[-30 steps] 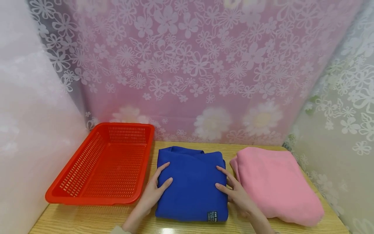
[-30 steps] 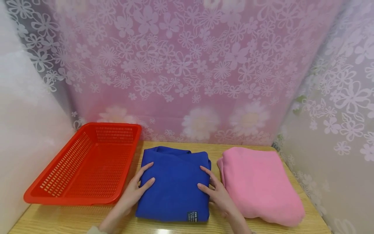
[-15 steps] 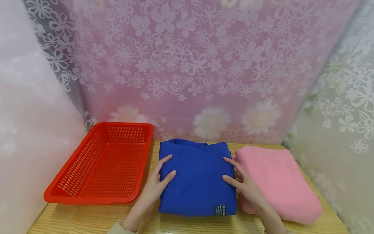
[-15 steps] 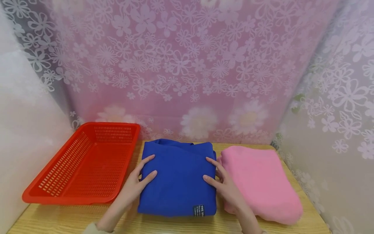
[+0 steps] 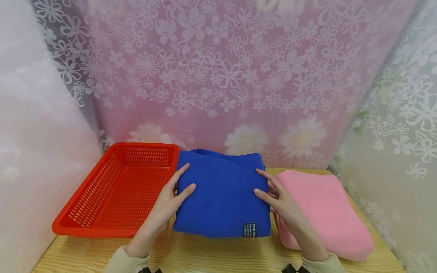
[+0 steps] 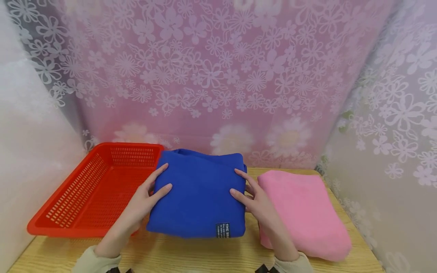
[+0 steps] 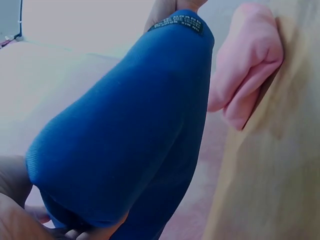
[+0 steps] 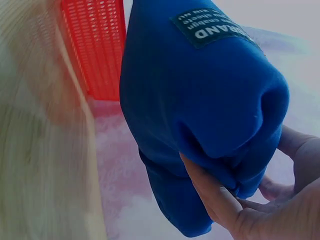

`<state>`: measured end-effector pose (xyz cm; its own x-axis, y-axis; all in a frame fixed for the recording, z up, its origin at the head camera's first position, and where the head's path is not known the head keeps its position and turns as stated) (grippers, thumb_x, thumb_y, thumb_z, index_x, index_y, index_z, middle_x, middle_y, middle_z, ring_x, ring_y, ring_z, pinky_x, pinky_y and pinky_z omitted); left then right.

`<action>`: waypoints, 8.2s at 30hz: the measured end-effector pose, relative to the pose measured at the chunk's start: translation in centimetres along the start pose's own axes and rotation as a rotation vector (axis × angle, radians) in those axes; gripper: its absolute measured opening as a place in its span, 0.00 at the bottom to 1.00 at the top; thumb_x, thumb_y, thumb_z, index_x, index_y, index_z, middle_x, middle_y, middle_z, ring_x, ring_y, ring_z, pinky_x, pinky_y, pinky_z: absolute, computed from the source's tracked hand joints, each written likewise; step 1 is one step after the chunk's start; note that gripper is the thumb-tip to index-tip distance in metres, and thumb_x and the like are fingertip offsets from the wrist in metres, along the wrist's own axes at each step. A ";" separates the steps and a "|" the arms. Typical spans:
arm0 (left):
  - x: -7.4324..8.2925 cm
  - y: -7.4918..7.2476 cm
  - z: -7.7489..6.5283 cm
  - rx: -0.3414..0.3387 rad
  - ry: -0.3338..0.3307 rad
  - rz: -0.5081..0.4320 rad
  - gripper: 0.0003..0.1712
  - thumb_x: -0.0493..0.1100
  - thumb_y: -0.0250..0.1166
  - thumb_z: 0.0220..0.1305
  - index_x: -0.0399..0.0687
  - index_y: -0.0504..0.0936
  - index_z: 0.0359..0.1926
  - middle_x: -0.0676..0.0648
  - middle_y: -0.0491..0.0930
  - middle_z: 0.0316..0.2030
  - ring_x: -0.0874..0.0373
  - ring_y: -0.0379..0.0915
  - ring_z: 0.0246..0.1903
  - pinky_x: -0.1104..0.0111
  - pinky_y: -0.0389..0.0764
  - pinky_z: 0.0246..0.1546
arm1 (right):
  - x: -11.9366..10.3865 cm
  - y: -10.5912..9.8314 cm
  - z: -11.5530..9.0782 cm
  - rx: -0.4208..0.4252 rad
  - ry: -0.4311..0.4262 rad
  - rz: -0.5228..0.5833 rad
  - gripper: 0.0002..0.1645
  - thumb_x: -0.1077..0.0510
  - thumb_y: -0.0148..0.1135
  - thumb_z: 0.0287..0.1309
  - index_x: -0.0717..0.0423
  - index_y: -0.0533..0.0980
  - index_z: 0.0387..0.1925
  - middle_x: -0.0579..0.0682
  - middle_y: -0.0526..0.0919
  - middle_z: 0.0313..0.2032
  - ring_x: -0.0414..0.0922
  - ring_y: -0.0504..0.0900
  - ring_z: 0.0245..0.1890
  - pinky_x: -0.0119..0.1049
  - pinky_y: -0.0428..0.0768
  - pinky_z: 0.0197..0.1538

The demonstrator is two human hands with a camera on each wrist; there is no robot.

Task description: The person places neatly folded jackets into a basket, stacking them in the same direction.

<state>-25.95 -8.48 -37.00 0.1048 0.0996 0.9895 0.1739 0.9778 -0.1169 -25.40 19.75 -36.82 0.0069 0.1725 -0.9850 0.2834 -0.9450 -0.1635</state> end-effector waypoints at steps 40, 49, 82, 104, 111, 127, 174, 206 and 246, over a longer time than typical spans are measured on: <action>-4.4 -27.7 -4.3 0.079 -0.139 0.166 0.33 0.53 0.48 0.81 0.77 0.50 0.80 0.45 0.35 0.81 0.49 0.75 0.56 0.64 0.84 0.40 | -2.8 25.4 9.3 -0.218 -0.146 0.193 0.48 0.59 0.62 0.70 0.37 0.49 0.81 0.59 0.58 0.76 0.59 0.73 0.67 0.51 0.74 0.66; -6.3 -27.7 -4.0 0.056 -0.216 0.227 0.34 0.57 0.49 0.80 0.77 0.47 0.80 0.35 0.27 0.79 0.19 0.43 0.69 0.51 0.77 0.50 | -2.2 26.5 9.2 -0.256 -0.170 -0.019 0.48 0.60 0.59 0.72 0.43 0.43 0.82 0.57 0.54 0.78 0.57 0.73 0.68 0.44 0.77 0.64; -2.9 -21.4 -2.2 0.286 0.013 1.128 0.25 0.40 0.66 0.66 0.29 0.75 0.59 0.13 0.56 0.62 0.15 0.56 0.57 0.27 0.63 0.56 | -2.7 24.2 7.5 -0.084 -0.486 -1.028 0.28 0.40 0.55 0.73 0.42 0.74 0.69 0.45 0.67 0.74 0.51 0.61 0.75 0.57 0.73 0.65; 6.1 -1.6 1.3 0.381 0.487 0.853 0.12 0.42 0.67 0.68 0.51 0.88 0.51 0.46 0.86 0.49 0.47 0.81 0.35 0.59 0.78 0.23 | -4.6 2.9 1.3 0.450 -0.568 -0.840 0.19 0.59 0.69 0.64 0.52 0.83 0.56 0.55 0.84 0.55 0.50 0.80 0.24 0.38 0.76 0.24; 4.5 4.3 3.2 0.288 0.443 0.797 0.15 0.45 0.66 0.69 0.51 0.86 0.54 0.46 0.86 0.51 0.47 0.83 0.44 0.58 0.83 0.30 | -3.3 -3.4 -2.2 0.558 -0.496 -0.919 0.21 0.60 0.69 0.63 0.55 0.81 0.58 0.58 0.82 0.56 0.61 0.80 0.50 0.60 0.80 0.43; -2.2 16.7 5.4 -0.013 0.289 0.659 0.28 0.55 0.59 0.75 0.47 0.74 0.68 0.45 0.81 0.58 0.48 0.80 0.53 0.53 0.82 0.49 | 2.6 -17.3 -8.4 0.633 -0.247 -0.989 0.24 0.59 0.66 0.67 0.62 0.75 0.62 0.75 0.70 0.61 0.77 0.68 0.58 0.72 0.67 0.52; -5.8 25.0 4.1 -0.253 0.218 0.623 0.49 0.64 0.58 0.72 0.46 0.48 0.81 0.33 0.59 0.74 0.41 0.65 0.69 0.54 0.73 0.64 | 11.2 -18.1 -7.6 0.272 0.054 -0.813 0.43 0.44 0.47 0.78 0.54 0.44 0.81 0.77 0.52 0.73 0.80 0.54 0.68 0.75 0.60 0.59; -7.3 17.2 2.8 -0.205 0.154 0.550 0.48 0.59 0.57 0.74 0.43 0.44 0.81 0.31 0.53 0.76 0.35 0.60 0.71 0.44 0.69 0.66 | 10.1 -9.9 -4.5 0.289 0.130 -0.895 0.42 0.38 0.42 0.78 0.53 0.45 0.80 0.81 0.58 0.68 0.80 0.68 0.60 0.76 0.68 0.54; -7.4 8.9 -1.1 -0.070 0.130 0.579 0.47 0.54 0.58 0.73 0.37 0.47 0.80 0.28 0.55 0.74 0.29 0.64 0.66 0.39 0.70 0.61 | 7.1 -1.1 -1.6 0.279 -0.021 -0.898 0.39 0.42 0.49 0.77 0.53 0.54 0.79 0.79 0.68 0.62 0.75 0.80 0.49 0.68 0.79 0.46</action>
<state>-24.11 -0.74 -45.41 0.3205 0.5853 0.7447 0.1165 0.7559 -0.6442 -24.12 22.41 -43.51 -0.1211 0.8664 -0.4844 -0.0655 -0.4939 -0.8670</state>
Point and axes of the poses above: each hand's wrist, its own z-axis towards the middle knuckle, its own y-axis out of the palm, x = y × z, the point moved 10 cm from there along z, towards the middle knuckle
